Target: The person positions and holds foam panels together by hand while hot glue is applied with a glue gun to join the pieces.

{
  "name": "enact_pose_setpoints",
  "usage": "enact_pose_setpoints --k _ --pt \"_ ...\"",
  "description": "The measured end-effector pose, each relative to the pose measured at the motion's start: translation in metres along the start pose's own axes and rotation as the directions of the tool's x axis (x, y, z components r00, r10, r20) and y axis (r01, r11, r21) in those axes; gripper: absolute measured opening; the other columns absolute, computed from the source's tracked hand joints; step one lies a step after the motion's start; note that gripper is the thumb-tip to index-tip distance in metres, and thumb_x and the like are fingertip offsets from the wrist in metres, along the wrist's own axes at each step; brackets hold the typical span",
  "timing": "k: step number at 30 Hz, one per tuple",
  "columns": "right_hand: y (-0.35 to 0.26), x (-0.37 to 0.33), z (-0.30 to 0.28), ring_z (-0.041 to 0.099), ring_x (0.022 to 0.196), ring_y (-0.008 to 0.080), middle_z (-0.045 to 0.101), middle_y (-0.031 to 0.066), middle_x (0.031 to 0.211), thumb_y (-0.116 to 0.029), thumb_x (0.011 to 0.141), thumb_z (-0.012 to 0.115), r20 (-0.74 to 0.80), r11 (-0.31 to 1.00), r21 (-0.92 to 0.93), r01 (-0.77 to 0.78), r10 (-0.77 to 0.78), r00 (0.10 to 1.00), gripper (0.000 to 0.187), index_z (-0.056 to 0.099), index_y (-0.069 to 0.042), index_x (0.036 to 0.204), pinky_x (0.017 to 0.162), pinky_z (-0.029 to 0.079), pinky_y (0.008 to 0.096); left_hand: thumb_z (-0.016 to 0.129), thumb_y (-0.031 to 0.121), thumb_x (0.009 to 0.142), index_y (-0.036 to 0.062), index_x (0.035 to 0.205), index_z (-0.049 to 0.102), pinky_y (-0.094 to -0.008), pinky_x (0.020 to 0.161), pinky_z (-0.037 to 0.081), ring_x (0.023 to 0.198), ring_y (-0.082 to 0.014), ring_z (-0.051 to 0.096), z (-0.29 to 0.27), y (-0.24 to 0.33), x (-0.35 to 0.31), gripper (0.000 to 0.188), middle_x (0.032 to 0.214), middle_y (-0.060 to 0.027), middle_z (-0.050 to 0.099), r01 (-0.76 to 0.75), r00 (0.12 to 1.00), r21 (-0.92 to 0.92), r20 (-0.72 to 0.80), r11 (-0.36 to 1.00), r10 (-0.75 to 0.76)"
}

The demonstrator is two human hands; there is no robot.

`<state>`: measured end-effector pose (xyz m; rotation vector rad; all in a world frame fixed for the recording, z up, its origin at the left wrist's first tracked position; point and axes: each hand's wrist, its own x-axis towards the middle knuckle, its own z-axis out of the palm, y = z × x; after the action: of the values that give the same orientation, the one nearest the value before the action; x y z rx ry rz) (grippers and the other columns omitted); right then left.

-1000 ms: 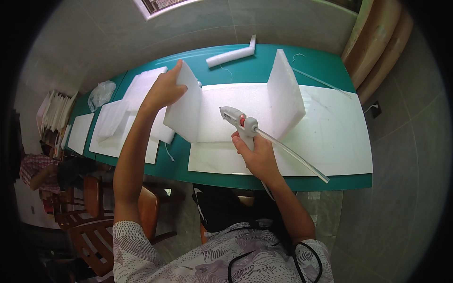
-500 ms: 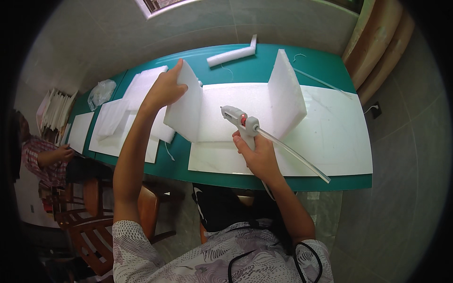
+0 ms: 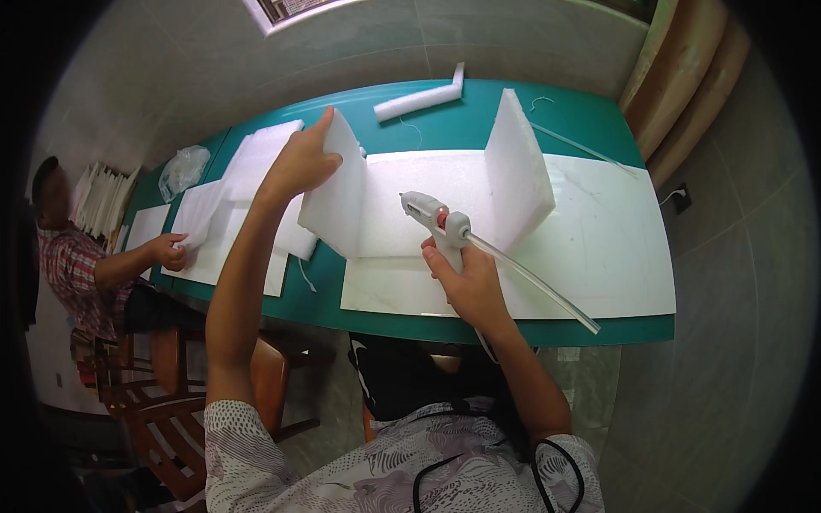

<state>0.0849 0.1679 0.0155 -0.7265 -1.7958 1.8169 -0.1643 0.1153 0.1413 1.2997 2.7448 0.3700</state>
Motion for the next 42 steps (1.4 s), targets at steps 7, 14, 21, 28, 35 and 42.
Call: enact_pose_setpoints --k 7,14,21,28,35,42 --pt "0.001 0.000 -0.002 0.051 0.050 0.0078 0.059 0.0018 0.069 -0.028 0.094 0.063 0.002 1.000 -0.022 0.011 -0.011 1.000 0.029 0.068 -0.002 0.104 0.046 0.041 0.0264 0.063 0.009 0.079 0.0011 0.153 0.022 -0.0448 0.096 0.053 0.107 -0.0413 0.066 0.002 0.002 0.001 0.085 0.126 -0.0295 0.060 -0.003 1.000 0.018 0.004 1.000 0.003" --pt "0.004 -0.001 -0.001 0.051 0.051 0.0080 0.058 0.0014 0.068 -0.027 0.094 0.063 -0.008 0.997 -0.024 0.070 -0.070 0.998 0.028 0.068 -0.001 0.102 0.048 0.041 0.0265 0.057 0.029 0.091 0.0082 0.157 0.013 -0.0507 0.084 0.058 0.106 -0.0432 0.066 0.003 -0.007 0.001 0.082 0.130 -0.0296 0.057 0.023 0.998 -0.101 -0.053 0.995 -0.029" --pt "-0.002 -0.002 -0.002 0.051 0.050 0.0082 0.058 0.0015 0.068 -0.027 0.094 0.063 -0.001 1.000 -0.013 -0.002 0.002 1.000 0.028 0.068 -0.002 0.103 0.047 0.041 0.0270 0.043 0.053 0.094 0.0109 0.157 0.013 -0.0525 0.075 0.060 0.104 -0.0427 0.067 -0.002 -0.019 0.001 0.081 0.133 -0.0294 0.055 0.058 0.997 -0.198 -0.037 0.978 -0.067" --pt "0.002 -0.001 -0.002 0.051 0.049 0.0083 0.059 0.0017 0.067 -0.028 0.093 0.063 0.009 0.999 -0.028 0.015 -0.015 1.000 0.028 0.068 -0.002 0.103 0.047 0.041 0.0269 0.040 0.059 0.094 0.0095 0.153 0.028 -0.0467 0.062 0.061 0.100 -0.0389 0.068 -0.008 -0.025 -0.008 0.078 0.129 -0.0286 0.057 0.083 0.994 -0.433 -0.030 0.898 -0.106" --pt "0.001 -0.002 -0.003 0.050 0.048 0.0082 0.059 0.0017 0.067 -0.028 0.094 0.063 0.018 1.000 -0.023 0.012 -0.012 1.000 0.028 0.068 -0.003 0.104 0.047 0.041 0.0268 0.047 0.074 0.084 0.0032 0.148 0.035 -0.0488 0.072 0.059 0.112 -0.0427 0.061 0.021 -0.054 -0.005 0.096 0.135 -0.0292 0.050 0.158 0.984 -0.618 0.165 0.770 -0.070" --pt "0.004 0.001 -0.002 0.049 0.049 0.0077 0.059 0.0016 0.067 -0.028 0.094 0.063 0.012 0.999 -0.033 0.037 -0.037 0.999 0.027 0.068 -0.003 0.104 0.047 0.040 0.0265 0.042 0.081 0.080 0.0059 0.143 0.043 -0.0478 0.087 0.052 0.114 -0.0322 0.060 0.055 -0.066 0.003 0.098 0.124 -0.0246 0.056 0.246 0.968 -0.764 0.218 0.596 -0.121"
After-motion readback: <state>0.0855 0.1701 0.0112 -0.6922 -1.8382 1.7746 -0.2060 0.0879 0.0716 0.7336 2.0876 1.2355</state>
